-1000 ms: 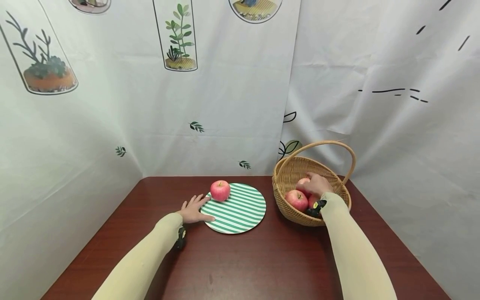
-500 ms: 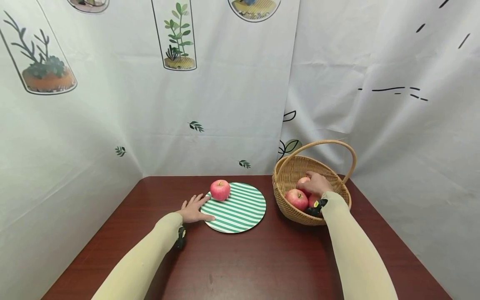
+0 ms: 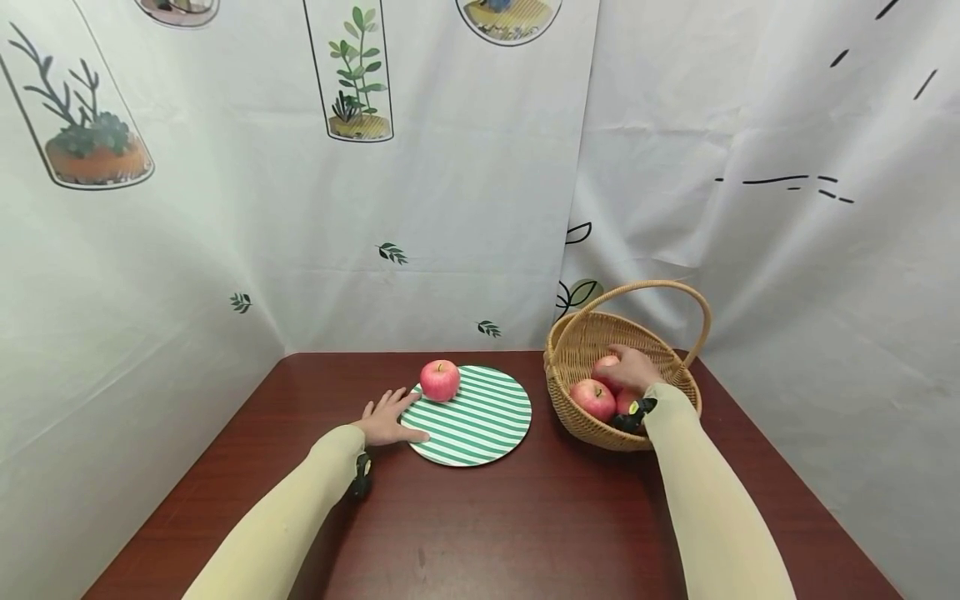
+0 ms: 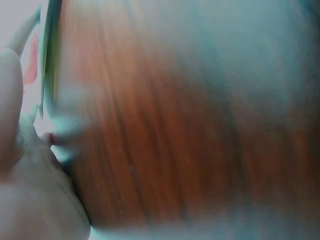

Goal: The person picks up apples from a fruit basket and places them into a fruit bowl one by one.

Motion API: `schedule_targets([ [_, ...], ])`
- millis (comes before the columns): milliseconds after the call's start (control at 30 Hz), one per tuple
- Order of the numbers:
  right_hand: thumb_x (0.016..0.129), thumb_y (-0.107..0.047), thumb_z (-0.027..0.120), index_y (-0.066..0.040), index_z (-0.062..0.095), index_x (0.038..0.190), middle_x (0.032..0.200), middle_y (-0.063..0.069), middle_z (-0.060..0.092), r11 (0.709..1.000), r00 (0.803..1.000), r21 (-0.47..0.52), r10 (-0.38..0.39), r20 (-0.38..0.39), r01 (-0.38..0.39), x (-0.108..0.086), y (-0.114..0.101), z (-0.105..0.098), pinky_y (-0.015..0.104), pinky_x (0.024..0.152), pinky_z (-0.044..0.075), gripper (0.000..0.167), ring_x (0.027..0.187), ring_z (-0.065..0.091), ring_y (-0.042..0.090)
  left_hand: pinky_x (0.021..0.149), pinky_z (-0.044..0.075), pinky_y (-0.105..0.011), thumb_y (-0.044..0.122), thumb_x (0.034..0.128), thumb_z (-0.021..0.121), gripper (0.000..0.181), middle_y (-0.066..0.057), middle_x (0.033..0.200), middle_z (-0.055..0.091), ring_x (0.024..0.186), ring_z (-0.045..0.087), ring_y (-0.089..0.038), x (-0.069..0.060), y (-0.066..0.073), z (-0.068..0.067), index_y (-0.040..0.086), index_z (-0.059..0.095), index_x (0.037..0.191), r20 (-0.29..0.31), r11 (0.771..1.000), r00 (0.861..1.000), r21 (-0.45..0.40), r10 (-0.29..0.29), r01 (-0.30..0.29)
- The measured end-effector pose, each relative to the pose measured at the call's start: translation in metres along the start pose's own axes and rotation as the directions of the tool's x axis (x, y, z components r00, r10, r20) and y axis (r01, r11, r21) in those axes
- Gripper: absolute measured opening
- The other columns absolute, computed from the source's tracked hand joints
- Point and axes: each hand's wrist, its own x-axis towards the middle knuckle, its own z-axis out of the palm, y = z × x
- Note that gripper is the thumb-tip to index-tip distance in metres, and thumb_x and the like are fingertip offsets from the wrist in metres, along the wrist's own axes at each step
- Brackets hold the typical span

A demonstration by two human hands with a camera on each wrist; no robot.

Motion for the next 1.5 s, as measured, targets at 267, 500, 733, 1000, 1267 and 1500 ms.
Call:
schedule_targets([
  [267, 0.096, -0.023, 0.060, 0.008, 0.045, 0.146, 0.147, 0.034, 0.045, 0.996, 0.998, 0.052, -0.068, 0.016, 0.067, 0.0009, 0.0019, 0.0008, 0.059, 0.112, 0.036, 0.061, 0.133, 0.045, 0.051, 0.119, -0.003, -0.067, 0.080, 0.0701, 0.070, 0.117, -0.019, 0.168, 0.011, 0.155, 0.002, -0.044, -0.0006, 0.0020, -0.0009, 0.020, 0.028, 0.161, -0.003, 1.000, 1.000, 0.012, -0.004, 0.004],
  [500, 0.095, -0.033, 0.063, 0.004, 0.051, 0.142, 0.138, 0.032, 0.056, 0.999, 0.999, 0.029, -0.043, 0.019, 0.042, 0.0018, 0.0024, 0.0008, 0.055, 0.107, 0.042, 0.061, 0.125, 0.054, 0.046, 0.120, -0.003, -0.066, 0.077, 0.0724, 0.071, 0.115, -0.018, 0.169, 0.009, 0.155, 0.001, -0.043, 0.0034, -0.0014, 0.0006, 0.021, 0.025, 0.162, 0.000, 1.000, 1.000, 0.029, -0.007, 0.007],
  [733, 0.093, -0.034, 0.066, 0.004, 0.051, 0.141, 0.131, 0.031, 0.060, 0.999, 0.999, 0.032, -0.024, 0.027, 0.024, 0.0006, -0.0007, 0.0005, 0.051, 0.101, 0.046, 0.063, 0.118, 0.059, 0.042, 0.120, -0.001, -0.066, 0.071, 0.0743, 0.073, 0.111, -0.016, 0.169, 0.010, 0.155, 0.002, -0.042, 0.0045, -0.0032, 0.0013, 0.022, 0.026, 0.162, -0.001, 0.999, 1.000, 0.030, -0.013, 0.013],
  [1000, 0.088, -0.035, 0.071, 0.005, 0.055, 0.133, 0.121, 0.029, 0.064, 1.000, 1.000, 0.022, 0.005, -0.004, -0.005, 0.0032, 0.0023, 0.0019, 0.044, 0.093, 0.048, 0.062, 0.108, 0.062, 0.038, 0.121, -0.003, -0.065, 0.075, 0.0734, 0.071, 0.112, -0.016, 0.169, 0.009, 0.156, 0.000, -0.041, 0.0030, -0.0011, 0.0014, 0.023, 0.025, 0.162, 0.000, 0.999, 1.000, 0.037, -0.023, 0.023],
  [1267, 0.085, -0.034, 0.071, 0.012, 0.055, 0.133, 0.118, 0.033, 0.065, 0.999, 0.999, -0.050, -0.023, -0.031, 0.022, 0.0029, 0.0020, 0.0039, 0.046, 0.092, 0.051, 0.068, 0.106, 0.063, 0.040, 0.119, -0.001, -0.069, 0.075, 0.0718, 0.072, 0.114, -0.020, 0.168, 0.013, 0.154, 0.004, -0.045, -0.0023, 0.0019, -0.0005, 0.019, 0.028, 0.161, -0.008, 1.000, 1.000, 0.015, -0.002, 0.002],
  [1500, 0.085, -0.034, 0.071, 0.010, 0.057, 0.129, 0.112, 0.028, 0.067, 1.000, 0.999, -0.026, 0.002, -0.032, -0.003, 0.0013, 0.0005, 0.0022, 0.039, 0.084, 0.052, 0.063, 0.098, 0.065, 0.034, 0.119, 0.002, -0.068, 0.073, 0.0741, 0.073, 0.111, -0.018, 0.168, 0.013, 0.155, 0.005, -0.044, 0.0002, 0.0021, -0.0009, 0.020, 0.028, 0.161, -0.003, 0.999, 1.000, 0.031, -0.014, 0.014],
])
